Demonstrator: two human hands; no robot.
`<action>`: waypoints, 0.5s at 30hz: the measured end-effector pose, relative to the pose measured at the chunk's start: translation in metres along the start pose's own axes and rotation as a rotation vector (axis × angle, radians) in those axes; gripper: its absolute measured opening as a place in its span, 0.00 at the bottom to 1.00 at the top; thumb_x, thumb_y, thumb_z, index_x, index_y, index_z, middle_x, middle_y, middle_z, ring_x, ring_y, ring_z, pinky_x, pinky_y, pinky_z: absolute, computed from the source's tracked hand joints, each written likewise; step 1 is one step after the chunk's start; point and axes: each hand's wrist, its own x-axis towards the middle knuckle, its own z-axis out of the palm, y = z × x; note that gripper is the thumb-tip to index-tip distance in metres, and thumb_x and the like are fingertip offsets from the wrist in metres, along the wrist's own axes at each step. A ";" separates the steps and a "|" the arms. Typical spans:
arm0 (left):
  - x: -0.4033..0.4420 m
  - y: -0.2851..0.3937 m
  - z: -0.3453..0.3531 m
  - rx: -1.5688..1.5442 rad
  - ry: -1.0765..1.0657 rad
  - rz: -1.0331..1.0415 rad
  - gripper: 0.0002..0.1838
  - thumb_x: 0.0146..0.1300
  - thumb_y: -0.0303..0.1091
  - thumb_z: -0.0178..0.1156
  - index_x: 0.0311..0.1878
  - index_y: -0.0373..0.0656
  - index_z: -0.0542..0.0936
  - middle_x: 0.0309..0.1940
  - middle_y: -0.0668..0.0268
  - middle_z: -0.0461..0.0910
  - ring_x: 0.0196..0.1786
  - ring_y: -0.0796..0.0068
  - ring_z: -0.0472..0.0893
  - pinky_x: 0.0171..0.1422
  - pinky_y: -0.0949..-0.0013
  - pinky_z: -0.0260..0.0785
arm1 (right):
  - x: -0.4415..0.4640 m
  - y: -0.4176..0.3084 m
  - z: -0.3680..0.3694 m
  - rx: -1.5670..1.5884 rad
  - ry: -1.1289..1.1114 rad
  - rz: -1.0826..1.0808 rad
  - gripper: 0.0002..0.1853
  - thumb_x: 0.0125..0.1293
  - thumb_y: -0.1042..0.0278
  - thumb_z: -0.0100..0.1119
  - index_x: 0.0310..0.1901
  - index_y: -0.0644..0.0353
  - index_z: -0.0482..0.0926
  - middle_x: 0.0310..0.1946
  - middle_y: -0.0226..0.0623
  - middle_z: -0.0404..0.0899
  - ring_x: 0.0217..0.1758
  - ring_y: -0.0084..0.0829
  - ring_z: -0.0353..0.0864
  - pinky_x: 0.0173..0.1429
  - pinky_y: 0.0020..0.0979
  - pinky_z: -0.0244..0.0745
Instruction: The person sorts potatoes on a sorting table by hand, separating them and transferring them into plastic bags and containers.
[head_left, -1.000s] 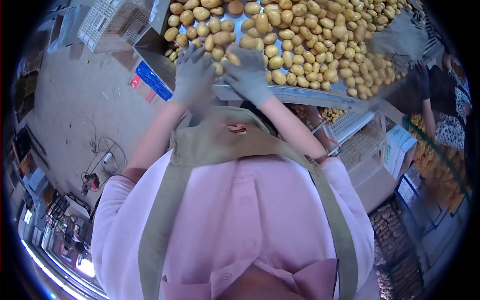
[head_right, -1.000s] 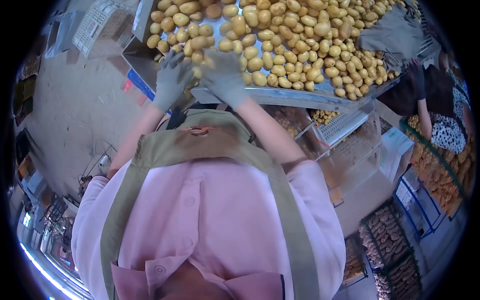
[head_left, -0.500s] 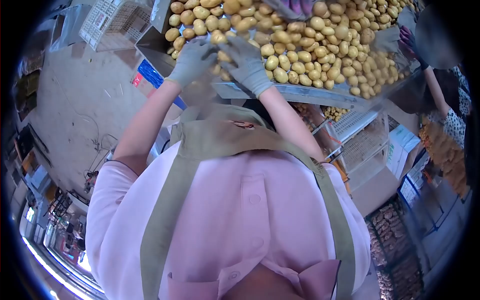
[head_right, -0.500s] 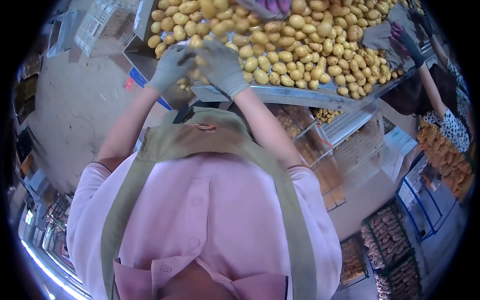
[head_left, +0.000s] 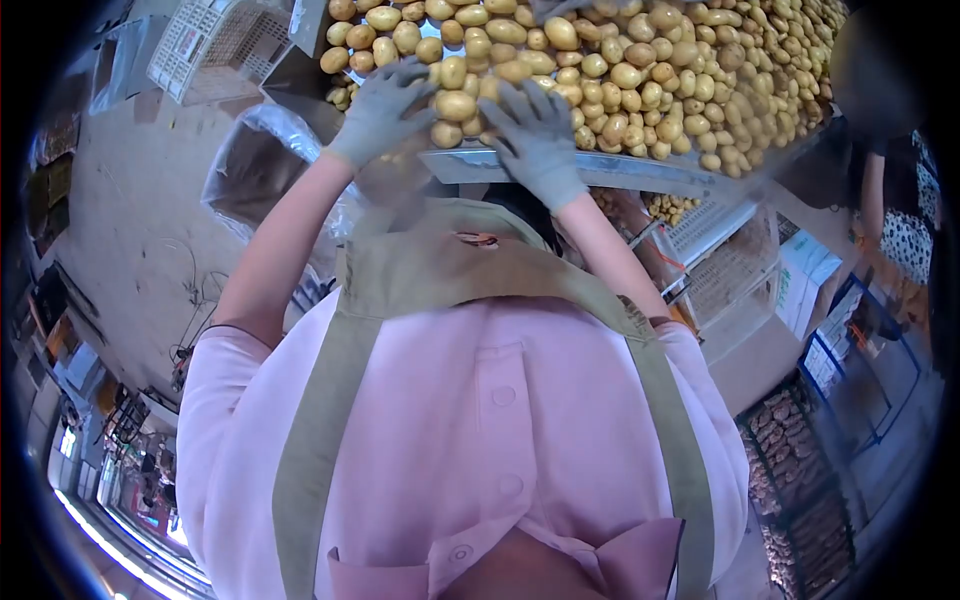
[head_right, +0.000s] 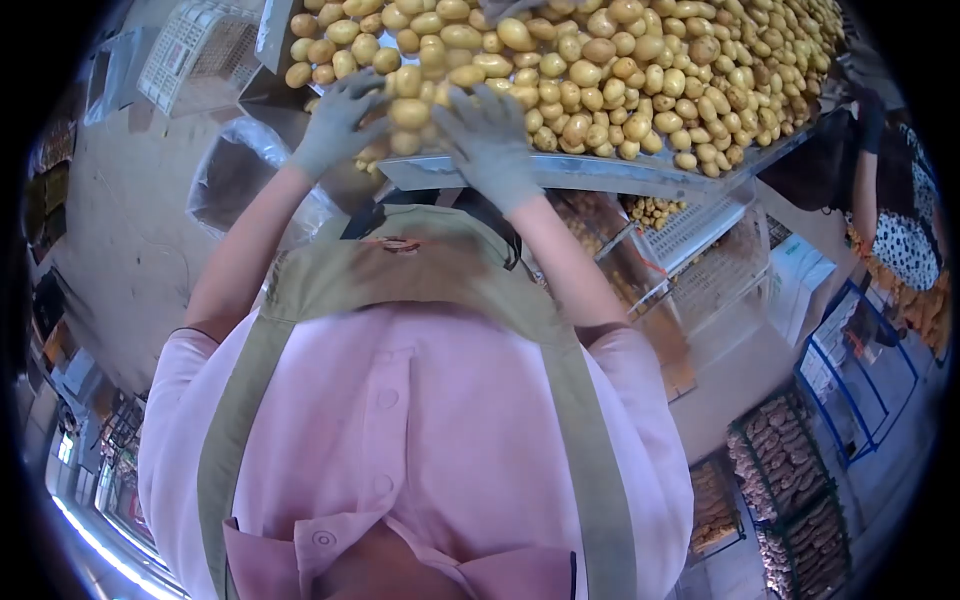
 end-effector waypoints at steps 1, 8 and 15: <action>-0.011 0.004 -0.007 0.082 0.032 0.023 0.17 0.60 0.40 0.69 0.51 0.48 0.82 0.61 0.63 0.77 0.67 0.53 0.73 0.70 0.52 0.66 | -0.015 0.008 -0.012 -0.100 0.010 0.046 0.27 0.57 0.58 0.67 0.61 0.40 0.77 0.64 0.32 0.71 0.70 0.43 0.65 0.67 0.51 0.60; 0.038 0.028 -0.012 -0.100 0.188 -0.100 0.16 0.63 0.37 0.65 0.55 0.51 0.82 0.56 0.64 0.80 0.57 0.57 0.80 0.58 0.59 0.74 | -0.069 0.092 -0.010 -0.380 0.138 0.702 0.50 0.53 0.27 0.65 0.75 0.40 0.63 0.77 0.49 0.51 0.77 0.63 0.50 0.73 0.59 0.56; 0.103 0.016 -0.033 -0.299 -0.097 -0.262 0.18 0.67 0.42 0.61 0.59 0.52 0.81 0.52 0.63 0.79 0.51 0.66 0.81 0.54 0.66 0.76 | -0.049 0.095 -0.002 -0.131 0.259 0.657 0.48 0.56 0.30 0.65 0.76 0.39 0.62 0.78 0.48 0.51 0.79 0.54 0.52 0.75 0.62 0.50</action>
